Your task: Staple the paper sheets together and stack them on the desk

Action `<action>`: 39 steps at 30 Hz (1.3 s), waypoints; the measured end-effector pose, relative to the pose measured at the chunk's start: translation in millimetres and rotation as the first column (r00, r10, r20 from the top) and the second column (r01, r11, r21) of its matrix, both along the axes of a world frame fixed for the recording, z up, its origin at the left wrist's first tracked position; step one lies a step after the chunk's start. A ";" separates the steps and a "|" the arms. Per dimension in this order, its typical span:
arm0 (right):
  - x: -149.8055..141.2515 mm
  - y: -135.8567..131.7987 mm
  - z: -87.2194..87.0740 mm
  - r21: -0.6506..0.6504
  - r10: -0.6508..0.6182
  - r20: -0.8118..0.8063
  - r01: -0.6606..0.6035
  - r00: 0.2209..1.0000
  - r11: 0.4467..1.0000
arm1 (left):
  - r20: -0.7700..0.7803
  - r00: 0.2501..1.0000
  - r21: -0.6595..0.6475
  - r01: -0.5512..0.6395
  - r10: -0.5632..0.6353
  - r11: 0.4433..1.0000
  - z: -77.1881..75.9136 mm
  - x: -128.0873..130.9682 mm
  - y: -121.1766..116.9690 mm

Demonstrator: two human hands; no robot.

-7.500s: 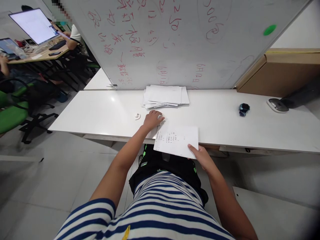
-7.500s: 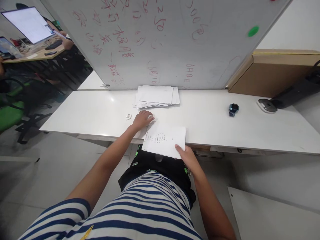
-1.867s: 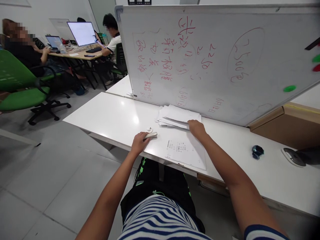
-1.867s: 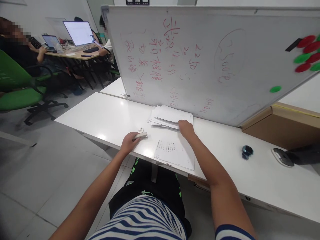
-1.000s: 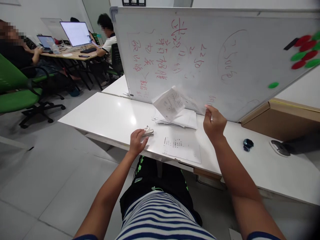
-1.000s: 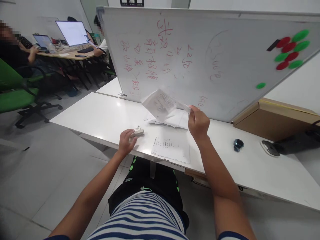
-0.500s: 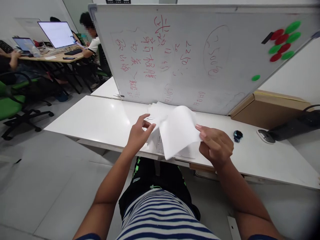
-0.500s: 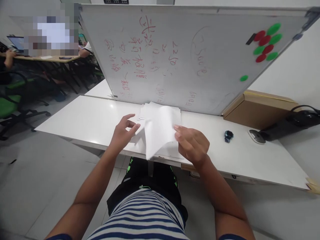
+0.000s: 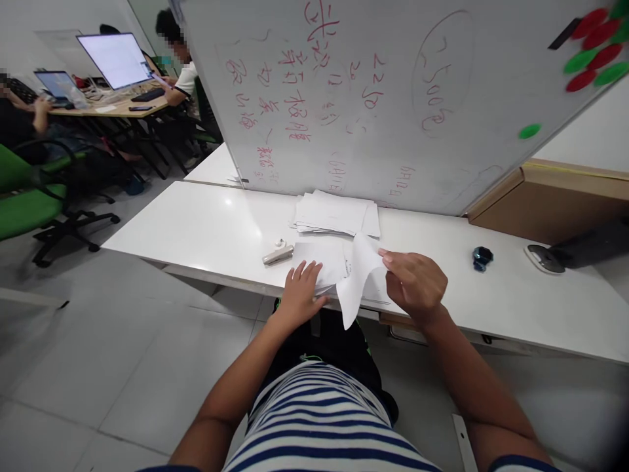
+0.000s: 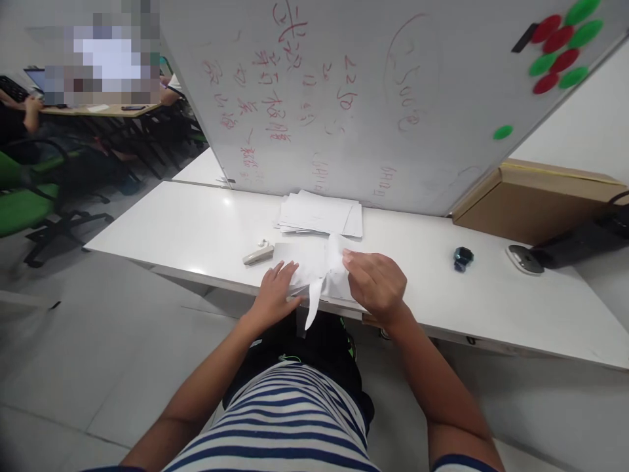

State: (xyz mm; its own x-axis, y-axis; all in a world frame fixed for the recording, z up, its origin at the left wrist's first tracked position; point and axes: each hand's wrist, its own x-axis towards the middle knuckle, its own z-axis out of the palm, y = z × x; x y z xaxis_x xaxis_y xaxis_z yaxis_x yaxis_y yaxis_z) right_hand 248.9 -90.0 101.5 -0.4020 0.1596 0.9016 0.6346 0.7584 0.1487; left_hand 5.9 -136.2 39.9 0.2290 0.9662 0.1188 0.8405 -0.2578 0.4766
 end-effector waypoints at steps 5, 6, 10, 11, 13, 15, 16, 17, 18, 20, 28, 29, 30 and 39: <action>-0.9 -8.4 8.6 0.008 -0.017 -0.018 0.018 1.000 1.000 | 0.082 0.982 -0.113 -0.159 0.168 0.981 12.9 16.3 23.1; 1.3 -9.7 8.9 0.014 -0.031 -0.018 0.031 0.999 0.999 | 0.170 0.965 -0.131 -0.181 0.202 0.975 16.9 16.0 25.2; 15.2 -17.6 -2.7 0.001 -0.126 -0.020 0.127 0.992 0.992 | 0.742 0.622 -0.195 -0.158 0.251 0.968 30.7 8.3 21.6; 17.4 -21.0 -8.1 -0.020 -0.143 -0.013 0.143 0.990 0.990 | 0.837 0.480 -0.222 -0.139 0.262 0.965 33.5 5.7 19.0; 17.7 -28.3 -19.4 -0.091 -0.143 0.042 0.146 0.989 0.985 | 0.925 0.228 -0.287 -0.103 0.304 0.952 38.7 -0.4 13.2; 11.9 -32.9 -29.2 -0.206 -0.111 0.153 0.142 0.982 0.968 | 0.941 0.043 -0.333 -0.071 0.337 0.940 43.5 -9.0 7.2; 7.1 -32.5 -33.2 -0.276 -0.093 0.213 0.151 0.973 0.949 | 0.941 -0.026 -0.337 -0.060 0.336 0.940 45.6 -14.7 4.2; 1.3 -29.3 -36.7 -0.347 -0.081 0.259 0.171 0.962 0.922 | 0.943 -0.083 -0.327 -0.057 0.322 0.943 47.5 -21.3 1.2; -5.6 -22.8 -39.8 -0.418 -0.081 0.289 0.202 0.954 0.886 | 0.945 -0.130 -0.310 -0.061 0.300 0.949 48.8 -28.9 -1.8; -22.8 0.3 -45.5 -0.524 -0.120 0.268 0.249 0.956 0.814 | 0.947 -0.199 -0.275 -0.087 0.253 0.958 49.7 -46.2 -7.7; -150.3 160.2 -69.3 -0.711 0.108 0.463 0.295 0.880 0.639 | 0.860 -0.418 -0.386 -0.155 0.294 0.909 32.6 -103.5 -45.1; -165.7 175.6 -73.8 -0.717 0.153 0.496 0.304 0.855 0.627 | 0.831 -0.453 -0.429 -0.155 0.322 0.890 28.7 -106.7 -52.3; -178.3 188.4 -79.0 -0.721 0.184 0.527 0.322 0.830 0.613 | 0.797 -0.487 -0.476 -0.142 0.358 0.868 24.4 -108.9 -59.6; -186.5 222.0 -121.2 -0.720 0.172 0.564 0.379 0.808 0.581 | 0.621 -0.544 -0.642 0.059 0.564 0.765 -4.5 -103.2 -73.4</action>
State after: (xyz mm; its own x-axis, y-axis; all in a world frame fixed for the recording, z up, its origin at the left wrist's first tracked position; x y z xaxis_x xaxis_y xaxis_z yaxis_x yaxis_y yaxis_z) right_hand 62.4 132.0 -19.7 -0.6717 0.7405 0.0230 0.7326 0.6685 -0.1282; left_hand -97.3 -209.5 35.4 -0.1669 0.8308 -0.5310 -0.8715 0.1275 0.4734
